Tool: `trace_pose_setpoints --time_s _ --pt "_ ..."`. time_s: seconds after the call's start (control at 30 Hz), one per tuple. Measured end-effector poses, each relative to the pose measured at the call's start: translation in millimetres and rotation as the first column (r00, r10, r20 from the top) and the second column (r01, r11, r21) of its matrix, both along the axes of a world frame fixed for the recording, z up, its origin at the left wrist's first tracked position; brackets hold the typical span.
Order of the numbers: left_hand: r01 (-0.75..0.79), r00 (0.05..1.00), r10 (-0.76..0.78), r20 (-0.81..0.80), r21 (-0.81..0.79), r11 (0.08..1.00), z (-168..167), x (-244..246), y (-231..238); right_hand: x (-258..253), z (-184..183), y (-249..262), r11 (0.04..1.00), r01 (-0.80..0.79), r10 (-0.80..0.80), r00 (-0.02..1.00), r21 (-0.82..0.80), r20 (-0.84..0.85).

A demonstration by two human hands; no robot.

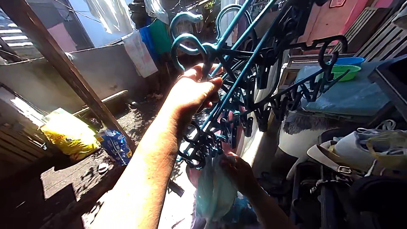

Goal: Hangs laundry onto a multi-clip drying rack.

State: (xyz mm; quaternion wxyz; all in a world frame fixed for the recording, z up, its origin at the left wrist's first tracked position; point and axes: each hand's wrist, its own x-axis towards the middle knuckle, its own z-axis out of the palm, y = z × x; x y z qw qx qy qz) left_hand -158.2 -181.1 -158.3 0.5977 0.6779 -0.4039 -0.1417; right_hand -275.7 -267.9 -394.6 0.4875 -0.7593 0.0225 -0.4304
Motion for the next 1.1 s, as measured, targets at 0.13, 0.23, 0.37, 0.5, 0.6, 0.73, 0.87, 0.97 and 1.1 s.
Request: trace_pose_setpoints --time_s 0.13,0.23,0.37,0.5,0.6,0.73,0.87,0.97,1.1 --pt "-0.006 1.000 0.006 0.003 0.000 1.000 -3 4 -2 -12 0 -12 0.986 -0.162 0.164 0.984 0.038 -0.067" --pt "-0.021 0.999 0.021 0.039 -0.015 1.000 1 11 1 -18 -19 -18 0.965 -0.256 0.248 0.961 -0.051 -0.126" --pt "-0.074 0.996 0.069 -0.057 -0.091 0.993 18 17 12 -25 -39 -21 0.995 -0.101 0.105 0.973 0.028 -0.208" --pt "-0.061 0.998 0.058 -0.030 -0.088 0.994 16 14 12 -20 -25 -30 0.995 -0.043 0.022 0.976 -0.092 -0.216" --pt "-0.036 0.999 0.034 -0.025 -0.085 0.996 15 9 8 -9 2 -15 0.986 -0.101 0.098 0.995 -0.129 -0.033" --pt "-0.034 0.999 0.031 -0.041 -0.077 0.996 12 -2 7 10 28 17 0.991 -0.038 0.045 0.998 -0.131 0.048" --pt "-0.038 0.996 0.029 -0.083 -0.113 0.993 10 -5 4 23 39 17 0.999 0.038 -0.034 0.988 -0.026 0.148" --pt "-0.053 0.995 0.041 -0.086 -0.140 0.989 9 -8 4 20 38 21 0.998 -0.021 0.010 0.983 0.054 0.186" --pt "-0.075 0.989 0.053 -0.141 -0.157 0.985 9 -11 3 24 32 28 0.986 -0.070 0.026 0.961 0.150 0.277"
